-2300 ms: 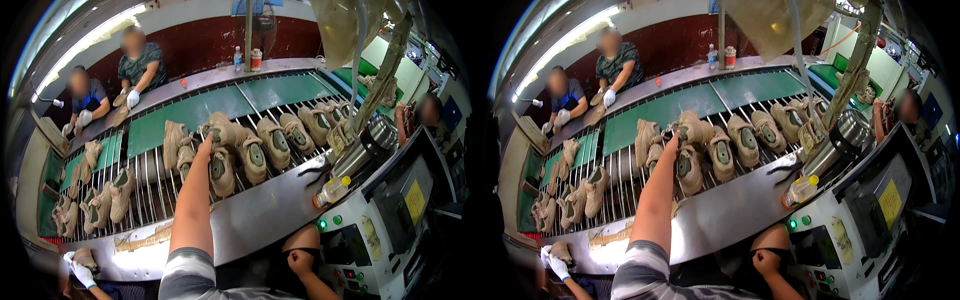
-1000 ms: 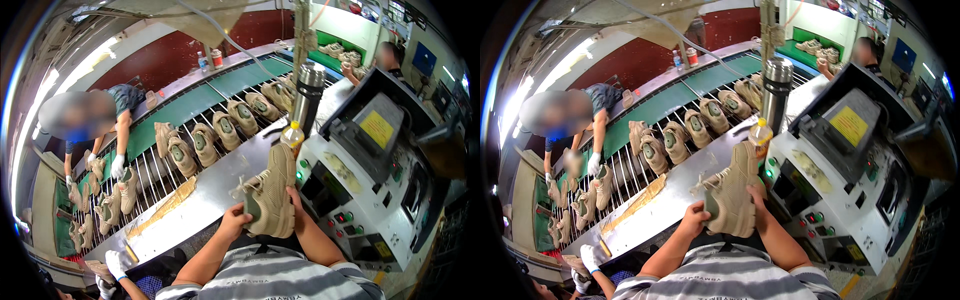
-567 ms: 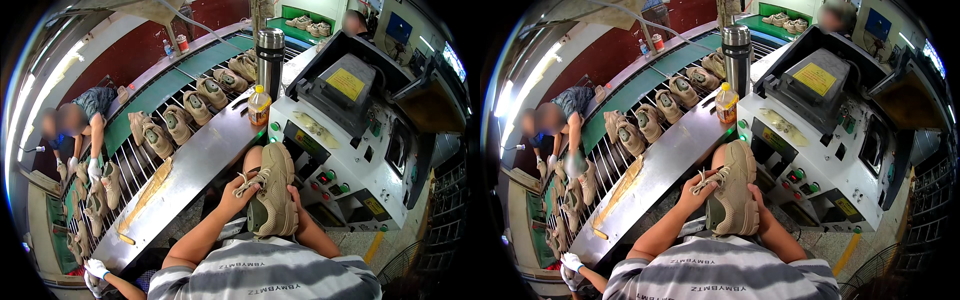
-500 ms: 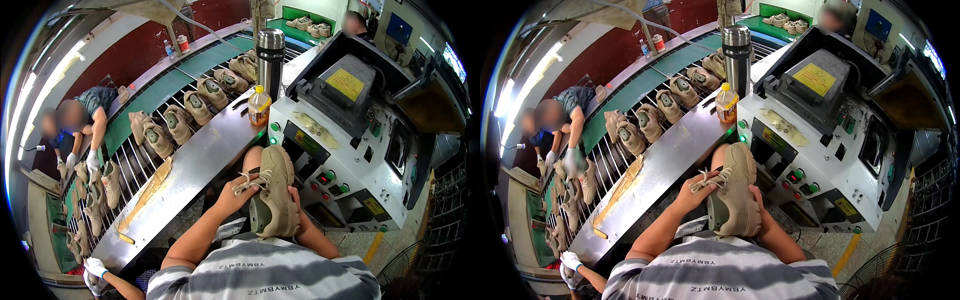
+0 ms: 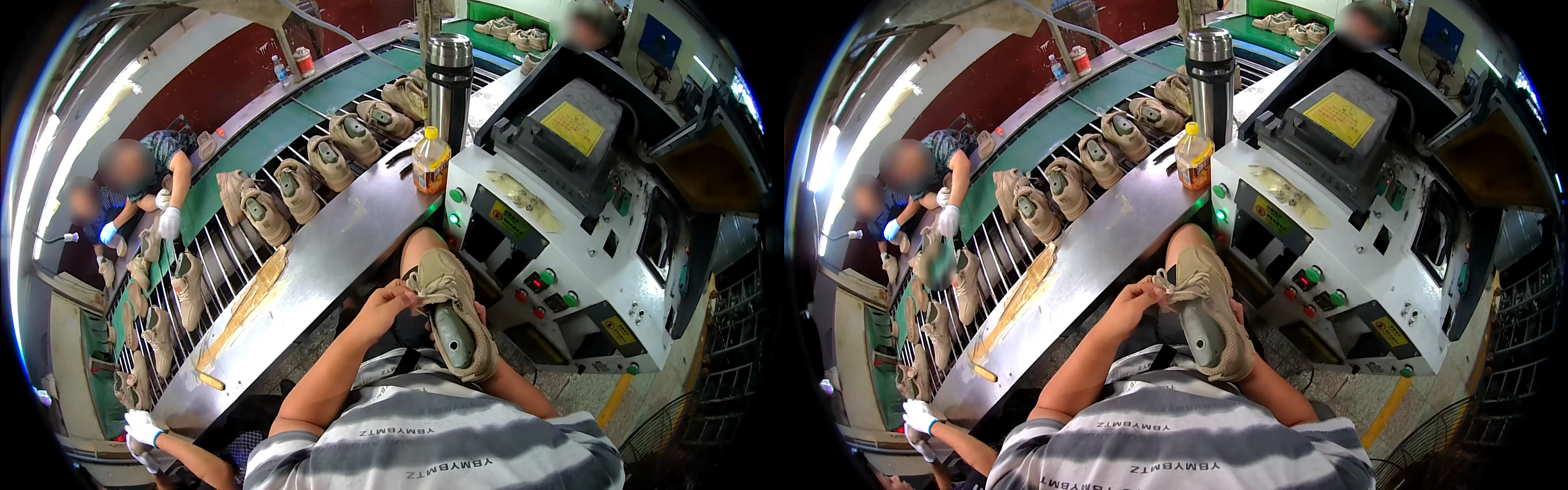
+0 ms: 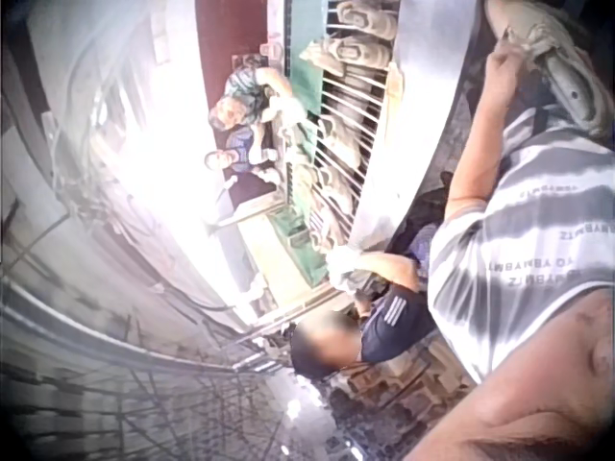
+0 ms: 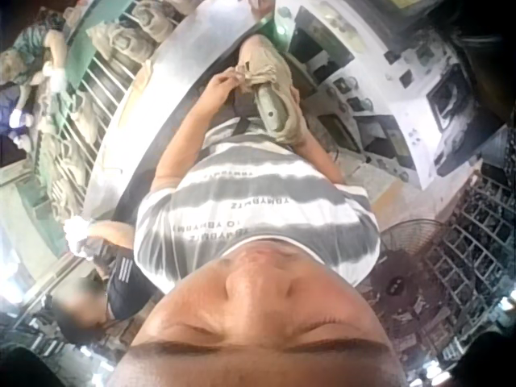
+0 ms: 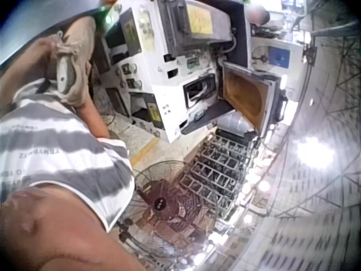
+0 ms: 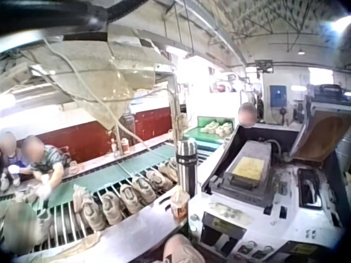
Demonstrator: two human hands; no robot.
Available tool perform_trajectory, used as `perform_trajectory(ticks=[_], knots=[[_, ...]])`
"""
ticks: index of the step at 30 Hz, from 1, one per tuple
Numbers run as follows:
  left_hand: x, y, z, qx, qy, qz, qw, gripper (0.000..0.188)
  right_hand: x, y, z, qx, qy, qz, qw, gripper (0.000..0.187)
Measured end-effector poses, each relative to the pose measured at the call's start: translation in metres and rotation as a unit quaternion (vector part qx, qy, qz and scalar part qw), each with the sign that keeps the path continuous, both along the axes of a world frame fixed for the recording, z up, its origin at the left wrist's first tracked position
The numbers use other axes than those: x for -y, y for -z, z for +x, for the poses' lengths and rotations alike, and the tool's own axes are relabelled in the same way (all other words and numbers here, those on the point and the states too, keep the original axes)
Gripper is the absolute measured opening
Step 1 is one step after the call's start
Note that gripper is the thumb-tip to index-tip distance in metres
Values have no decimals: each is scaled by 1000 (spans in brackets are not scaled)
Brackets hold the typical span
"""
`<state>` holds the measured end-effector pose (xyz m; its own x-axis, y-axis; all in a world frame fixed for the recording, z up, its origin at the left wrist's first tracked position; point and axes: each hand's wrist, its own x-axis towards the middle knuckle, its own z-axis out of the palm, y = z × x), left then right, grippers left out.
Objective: The person picks up shoes from a conveyor, places a shoe into a sole-attaching machine, presses buttons to operate the machine, and then places the shoe back onto the conveyor.
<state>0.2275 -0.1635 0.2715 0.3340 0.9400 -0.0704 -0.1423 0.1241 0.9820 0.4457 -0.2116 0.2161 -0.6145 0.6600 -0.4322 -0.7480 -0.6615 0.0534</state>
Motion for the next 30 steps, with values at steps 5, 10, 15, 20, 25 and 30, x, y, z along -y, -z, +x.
perform_trajectory(ticks=[5, 10, 15, 20, 25, 30], knots=[[-3, 2, -4, 35, 37, -203, 978, 17, 4, 8, 2, -47, -46, 40, 997, 86], [-5, 11, -17, 65, 115, -244, 961, 16, 5, 17, 5, -71, -49, 46, 995, 87], [-1, 15, -17, 76, 193, -279, 938, 17, 6, 29, 11, -79, -53, 57, 994, 79], [6, -3, -2, 99, 236, -312, 915, 18, 10, 19, 12, -71, -28, 46, 996, 75], [13, 4, 15, 127, 198, -218, 947, 20, 7, 8, 16, -118, -52, 35, 991, 77], [5, 2, 28, 140, 197, -201, 949, 16, 5, 26, 22, -103, -66, 50, 991, 79]])
